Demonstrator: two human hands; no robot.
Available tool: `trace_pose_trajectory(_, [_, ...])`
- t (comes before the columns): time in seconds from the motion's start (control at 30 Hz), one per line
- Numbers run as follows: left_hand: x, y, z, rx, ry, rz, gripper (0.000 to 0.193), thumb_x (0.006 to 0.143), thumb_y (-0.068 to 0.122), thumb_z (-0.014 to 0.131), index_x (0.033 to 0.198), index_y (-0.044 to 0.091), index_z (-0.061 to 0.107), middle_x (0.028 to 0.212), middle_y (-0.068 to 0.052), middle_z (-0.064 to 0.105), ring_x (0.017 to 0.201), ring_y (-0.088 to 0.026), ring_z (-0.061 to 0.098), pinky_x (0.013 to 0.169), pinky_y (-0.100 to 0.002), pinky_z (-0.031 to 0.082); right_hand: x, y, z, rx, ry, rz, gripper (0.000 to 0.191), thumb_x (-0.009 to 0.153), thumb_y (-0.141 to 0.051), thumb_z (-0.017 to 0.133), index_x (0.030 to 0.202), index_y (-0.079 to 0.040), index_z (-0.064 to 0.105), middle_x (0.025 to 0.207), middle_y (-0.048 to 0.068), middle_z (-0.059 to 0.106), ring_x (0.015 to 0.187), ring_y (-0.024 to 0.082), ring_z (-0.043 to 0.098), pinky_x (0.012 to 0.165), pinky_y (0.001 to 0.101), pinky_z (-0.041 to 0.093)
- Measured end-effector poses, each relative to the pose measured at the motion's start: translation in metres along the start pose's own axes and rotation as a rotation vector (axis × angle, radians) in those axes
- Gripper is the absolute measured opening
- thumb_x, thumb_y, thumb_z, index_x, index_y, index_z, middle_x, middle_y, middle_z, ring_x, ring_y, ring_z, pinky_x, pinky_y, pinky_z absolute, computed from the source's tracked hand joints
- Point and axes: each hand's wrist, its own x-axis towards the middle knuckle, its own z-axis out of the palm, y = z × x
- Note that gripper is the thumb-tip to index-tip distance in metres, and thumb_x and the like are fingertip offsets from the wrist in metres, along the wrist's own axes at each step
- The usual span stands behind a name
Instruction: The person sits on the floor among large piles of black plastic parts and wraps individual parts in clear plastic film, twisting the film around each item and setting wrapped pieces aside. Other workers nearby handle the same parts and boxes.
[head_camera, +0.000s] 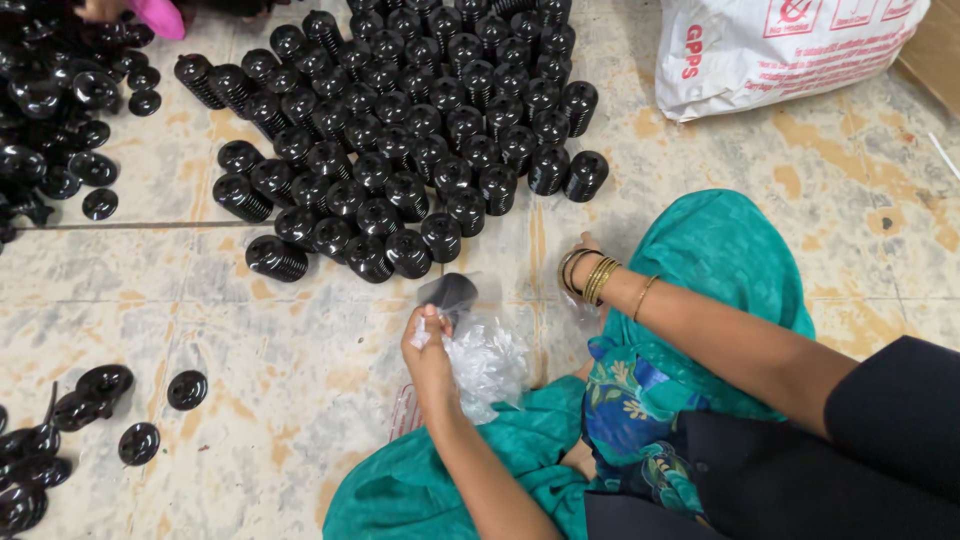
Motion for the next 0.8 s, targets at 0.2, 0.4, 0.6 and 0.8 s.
trace_pose_trajectory(0.2, [0.019,0.018,0.029,-0.014,-0.067,-0.025,0.034,0.105,0.028,0.056,0.079,0.005,0.055,0.072,0.001,0.049,0.070,-0.010,0.043,0.066,-0.026,0.035,-0.041,0.046,-0.048,0.610,0.667,-0.187,0.064,0.085,-0.044,0.079,0.140,-0.020,0.057,0.128,0.010,0.057,0.123,0.029,0.057,0.103,0.0488,0.046])
trace_pose_trajectory(0.4, [0.033,0.033,0.076,0.074,-0.191,-0.052,0.032,0.107,0.025,0.054,0.081,0.006,0.057,0.074,0.002,0.050,0.070,-0.009,0.042,0.064,-0.025,0.034,-0.057,0.071,-0.079,1.061,0.633,-0.879,0.099,0.074,-0.032,0.082,0.156,-0.014,0.028,0.144,0.016,0.047,0.093,0.024,0.069,0.082,0.0366,0.059])
trace_pose_trajectory(0.6, [0.050,0.049,0.121,0.577,-0.093,0.327,0.024,0.103,0.021,0.057,0.097,-0.001,0.063,0.088,-0.010,0.061,0.077,-0.024,0.057,0.075,-0.032,0.049,-0.022,0.125,-0.075,1.109,0.480,-0.466,0.049,0.091,-0.044,0.069,0.130,-0.015,0.065,0.085,0.005,0.074,0.077,0.020,0.073,0.073,0.0370,0.057])
trace_pose_trajectory(0.8, [0.074,0.048,0.162,0.610,-0.133,0.470,0.024,0.105,0.020,0.055,0.099,-0.001,0.064,0.113,-0.013,0.072,0.098,-0.031,0.068,0.087,-0.034,0.052,0.001,0.144,-0.067,1.017,0.888,-0.653,0.036,0.093,-0.039,0.075,0.117,-0.014,0.062,0.102,0.006,0.069,0.084,0.019,0.072,0.078,0.0355,0.056])
